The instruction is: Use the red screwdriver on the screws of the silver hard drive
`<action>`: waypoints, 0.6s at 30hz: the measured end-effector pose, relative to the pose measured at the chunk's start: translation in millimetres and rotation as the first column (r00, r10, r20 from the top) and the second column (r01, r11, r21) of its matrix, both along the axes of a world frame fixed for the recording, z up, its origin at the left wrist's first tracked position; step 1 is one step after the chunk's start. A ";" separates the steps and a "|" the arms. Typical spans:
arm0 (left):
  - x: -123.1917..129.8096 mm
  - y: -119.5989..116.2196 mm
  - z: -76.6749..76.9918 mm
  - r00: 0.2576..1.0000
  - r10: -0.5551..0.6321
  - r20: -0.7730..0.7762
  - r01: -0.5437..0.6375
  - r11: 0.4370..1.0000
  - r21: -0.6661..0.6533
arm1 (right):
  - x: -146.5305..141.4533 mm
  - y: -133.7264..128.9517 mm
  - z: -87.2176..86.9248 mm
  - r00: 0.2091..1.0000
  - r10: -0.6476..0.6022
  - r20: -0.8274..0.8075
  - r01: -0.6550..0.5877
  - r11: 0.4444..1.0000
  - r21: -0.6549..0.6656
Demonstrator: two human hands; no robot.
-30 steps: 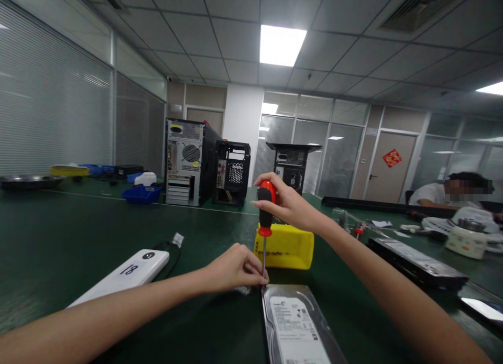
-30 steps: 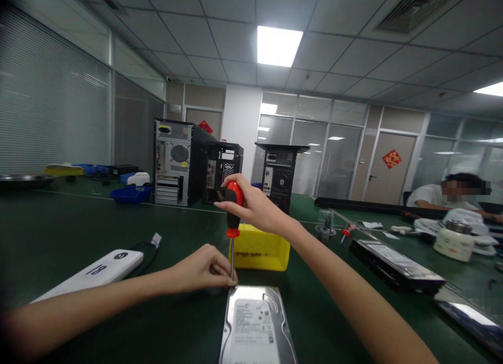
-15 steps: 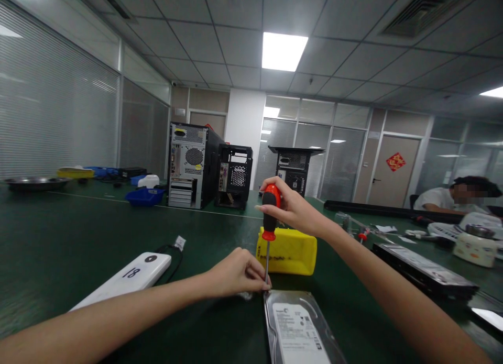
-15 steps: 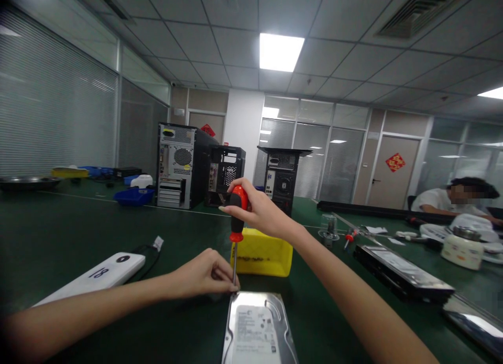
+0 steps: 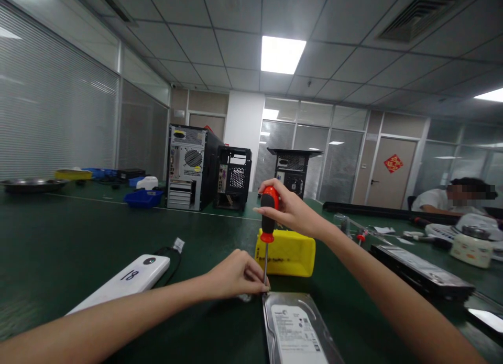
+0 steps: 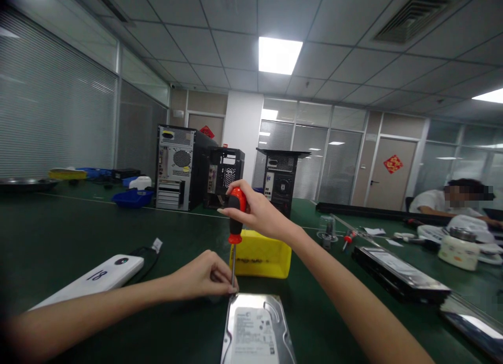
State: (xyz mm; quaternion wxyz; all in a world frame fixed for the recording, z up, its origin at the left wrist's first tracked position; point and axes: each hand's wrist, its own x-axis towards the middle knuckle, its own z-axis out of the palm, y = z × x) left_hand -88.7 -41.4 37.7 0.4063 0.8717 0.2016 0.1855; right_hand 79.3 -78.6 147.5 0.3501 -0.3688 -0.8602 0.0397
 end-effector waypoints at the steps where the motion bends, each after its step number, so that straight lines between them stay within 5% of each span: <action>1: -0.2 -0.8 0.9 1.000 0.000 -0.004 0.000 1.000 -0.004 | -0.1 -0.2 0.0 1.000 -0.003 0.000 0.003 1.000 -0.002; 18: -0.8 -2.0 3.1 1.000 -0.003 -0.012 0.003 1.000 -0.007 | 0.5 0.6 0.2 1.000 -0.012 0.014 0.013 1.000 -0.003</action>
